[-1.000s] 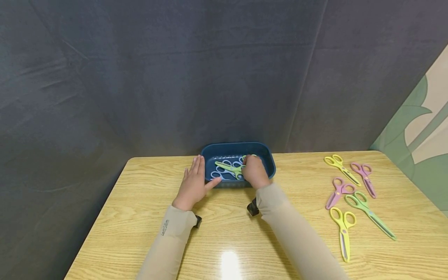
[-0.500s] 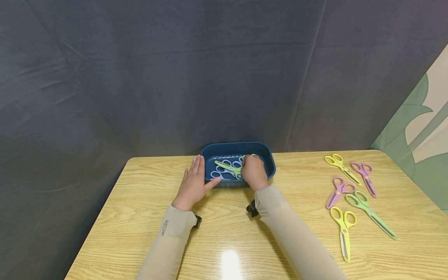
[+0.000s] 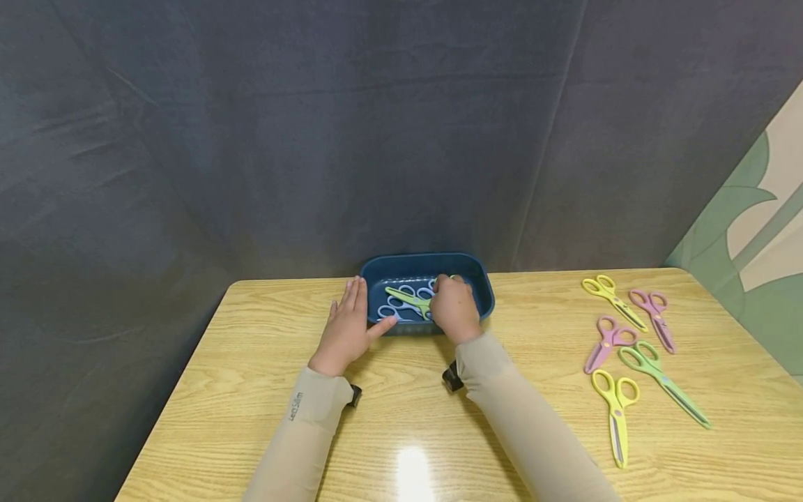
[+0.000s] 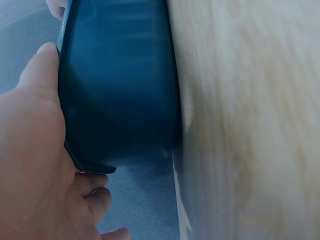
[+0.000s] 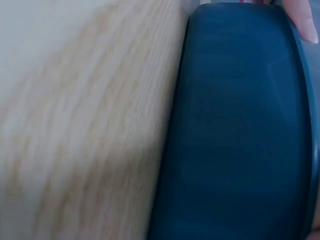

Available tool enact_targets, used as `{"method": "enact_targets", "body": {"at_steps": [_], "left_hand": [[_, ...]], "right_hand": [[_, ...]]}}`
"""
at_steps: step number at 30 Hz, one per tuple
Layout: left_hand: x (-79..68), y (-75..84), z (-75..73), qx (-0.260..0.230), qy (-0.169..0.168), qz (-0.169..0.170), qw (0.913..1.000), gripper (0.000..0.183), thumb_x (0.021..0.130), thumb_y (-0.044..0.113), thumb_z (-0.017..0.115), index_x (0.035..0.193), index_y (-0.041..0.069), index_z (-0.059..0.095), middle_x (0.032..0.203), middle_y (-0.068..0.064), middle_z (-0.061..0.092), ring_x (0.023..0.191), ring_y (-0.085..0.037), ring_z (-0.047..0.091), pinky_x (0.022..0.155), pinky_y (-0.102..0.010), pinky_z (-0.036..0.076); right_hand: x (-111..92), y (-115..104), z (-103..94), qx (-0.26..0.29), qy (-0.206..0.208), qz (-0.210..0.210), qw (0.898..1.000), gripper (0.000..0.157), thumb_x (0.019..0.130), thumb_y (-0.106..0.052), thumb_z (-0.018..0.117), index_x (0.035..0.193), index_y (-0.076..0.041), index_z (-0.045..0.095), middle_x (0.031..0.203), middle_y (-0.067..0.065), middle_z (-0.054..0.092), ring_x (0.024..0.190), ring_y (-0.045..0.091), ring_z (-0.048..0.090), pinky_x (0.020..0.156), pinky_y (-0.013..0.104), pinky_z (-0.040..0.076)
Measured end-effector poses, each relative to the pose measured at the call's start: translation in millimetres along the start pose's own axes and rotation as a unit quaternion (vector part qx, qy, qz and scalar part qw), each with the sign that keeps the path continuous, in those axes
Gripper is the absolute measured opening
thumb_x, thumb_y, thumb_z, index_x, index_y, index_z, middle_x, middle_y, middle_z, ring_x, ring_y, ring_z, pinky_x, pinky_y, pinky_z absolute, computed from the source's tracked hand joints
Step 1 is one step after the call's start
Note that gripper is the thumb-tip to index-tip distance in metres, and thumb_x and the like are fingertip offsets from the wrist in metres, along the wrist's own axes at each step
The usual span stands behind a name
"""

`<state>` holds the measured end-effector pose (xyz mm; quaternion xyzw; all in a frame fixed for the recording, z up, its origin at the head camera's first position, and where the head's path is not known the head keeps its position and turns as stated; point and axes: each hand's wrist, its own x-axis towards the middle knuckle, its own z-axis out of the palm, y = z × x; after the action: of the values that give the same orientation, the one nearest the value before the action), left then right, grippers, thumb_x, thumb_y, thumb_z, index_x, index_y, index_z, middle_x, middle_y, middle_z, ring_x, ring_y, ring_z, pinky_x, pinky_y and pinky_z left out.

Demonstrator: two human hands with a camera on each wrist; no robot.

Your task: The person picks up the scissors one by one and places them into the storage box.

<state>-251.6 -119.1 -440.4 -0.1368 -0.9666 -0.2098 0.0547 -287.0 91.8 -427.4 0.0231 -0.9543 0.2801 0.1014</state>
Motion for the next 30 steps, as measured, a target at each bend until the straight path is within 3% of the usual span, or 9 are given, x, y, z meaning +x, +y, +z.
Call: {"method": "enact_targets", "body": {"at_steps": [9,15,22,30], "left_hand": [[-0.4,1.2,-1.6,0.001,0.002,0.001,1.0,0.101,0.098,0.062,0.055,0.16,-0.004,0.012,0.167,-0.021,0.01,0.155,-0.034,0.009,0.12,-0.062,0.015],[-0.2,0.7,-0.9,0.003,0.003,-0.001,1.0,0.101,0.097,0.064,0.054,0.16,-0.004,0.012,0.167,-0.021,0.011,0.155,-0.034,0.008,0.12,-0.061,0.015],[-2.3,-0.2,3.3,0.004,-0.001,-0.003,1.0,0.102,0.097,0.063,0.055,0.16,-0.004,0.012,0.168,-0.02,0.01,0.155,-0.034,0.007,0.12,-0.062,0.015],[-1.8,0.3,1.6,-0.003,0.006,-0.008,0.9999,0.102,0.097,0.063,0.056,0.161,-0.003,0.011,0.168,-0.02,0.01,0.156,-0.033,0.006,0.121,-0.061,0.013]], "right_hand": [[-2,2,0.8,0.009,-0.009,-0.014,1.0,0.022,0.098,-0.009,0.058,0.115,0.0,0.068,0.107,0.018,0.062,0.095,0.035,0.062,0.076,0.047,0.054],[-6,3,-2.7,0.038,-0.016,-0.059,0.997,0.022,0.099,-0.009,0.059,0.116,0.001,0.066,0.108,0.018,0.061,0.082,0.028,0.06,0.073,0.044,0.053],[-13,15,-7.0,0.111,-0.018,-0.13,0.985,0.022,0.097,-0.006,0.062,0.116,0.0,0.069,0.109,0.015,0.062,0.102,0.031,0.063,0.088,0.048,0.053],[-19,27,-19.2,0.141,0.002,-0.17,0.975,0.021,0.095,-0.003,0.061,0.114,0.001,0.069,0.108,0.013,0.062,0.1,0.032,0.061,0.089,0.048,0.053]]}}
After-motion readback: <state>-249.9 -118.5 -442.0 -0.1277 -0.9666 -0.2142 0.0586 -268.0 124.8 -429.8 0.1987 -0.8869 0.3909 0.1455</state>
